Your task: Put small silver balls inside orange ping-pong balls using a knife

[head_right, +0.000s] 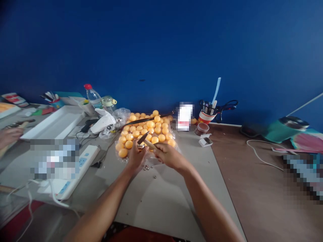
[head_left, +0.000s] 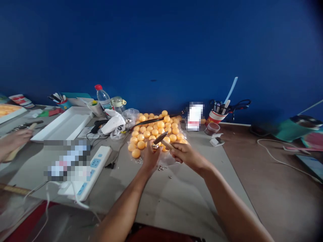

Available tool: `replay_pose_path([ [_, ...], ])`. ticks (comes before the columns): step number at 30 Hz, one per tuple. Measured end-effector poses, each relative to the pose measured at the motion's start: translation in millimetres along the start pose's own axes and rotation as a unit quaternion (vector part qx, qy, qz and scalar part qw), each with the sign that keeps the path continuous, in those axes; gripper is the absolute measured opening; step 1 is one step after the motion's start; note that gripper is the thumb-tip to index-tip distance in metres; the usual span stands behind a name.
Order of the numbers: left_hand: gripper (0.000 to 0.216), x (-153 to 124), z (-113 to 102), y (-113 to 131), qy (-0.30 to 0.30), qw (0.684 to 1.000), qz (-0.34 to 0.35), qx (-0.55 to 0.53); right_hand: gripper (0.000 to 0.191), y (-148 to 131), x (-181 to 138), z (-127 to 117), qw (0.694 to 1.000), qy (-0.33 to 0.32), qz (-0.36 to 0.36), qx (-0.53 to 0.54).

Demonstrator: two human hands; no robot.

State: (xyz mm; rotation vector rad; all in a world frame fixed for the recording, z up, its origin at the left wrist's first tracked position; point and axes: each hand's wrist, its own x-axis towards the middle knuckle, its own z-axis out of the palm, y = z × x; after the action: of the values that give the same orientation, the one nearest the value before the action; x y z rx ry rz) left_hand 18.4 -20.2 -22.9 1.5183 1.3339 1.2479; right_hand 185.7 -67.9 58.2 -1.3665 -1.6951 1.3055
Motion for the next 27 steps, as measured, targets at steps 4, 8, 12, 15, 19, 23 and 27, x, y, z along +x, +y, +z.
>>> replay_pose_path([
  [4, 0.028, 0.7, 0.5, -2.2, -0.008, 1.0, 0.003, -0.028, 0.023, 5.7, 4.1, 0.3, 0.995, 0.002, 0.013, -0.1],
  [8, 0.034, 0.2, 0.0, -5.4, -0.004, 1.0, -0.009, -0.009, 0.022, 12.7, 7.2, -2.7, 0.995, 0.016, -0.011, -0.094],
  [12, 0.037, -0.8, -1.3, -5.3, -0.013, 1.0, -0.007, 0.002, 0.025, 16.4, 13.2, -4.5, 0.979, 0.099, -0.017, -0.178],
  [15, 0.038, -1.4, -2.3, -3.9, -0.012, 1.0, -0.013, 0.014, 0.021, 19.2, 19.3, -2.5, 0.96, 0.134, 0.006, -0.247],
  [19, 0.039, -1.9, -4.0, -1.5, 0.002, 1.0, -0.02, -0.004, 0.019, 26.4, 24.0, 3.5, 0.945, 0.152, 0.025, -0.287],
  [23, 0.037, -2.2, -5.7, 3.0, 0.031, 0.999, 0.01, -0.004, 0.026, 32.7, 24.6, 10.3, 0.923, 0.185, 0.053, -0.332],
  [27, 0.035, -1.6, -5.7, 3.3, 0.045, 0.998, 0.033, 0.017, 0.031, 36.9, 25.4, 13.6, 0.905, 0.216, 0.077, -0.357],
])
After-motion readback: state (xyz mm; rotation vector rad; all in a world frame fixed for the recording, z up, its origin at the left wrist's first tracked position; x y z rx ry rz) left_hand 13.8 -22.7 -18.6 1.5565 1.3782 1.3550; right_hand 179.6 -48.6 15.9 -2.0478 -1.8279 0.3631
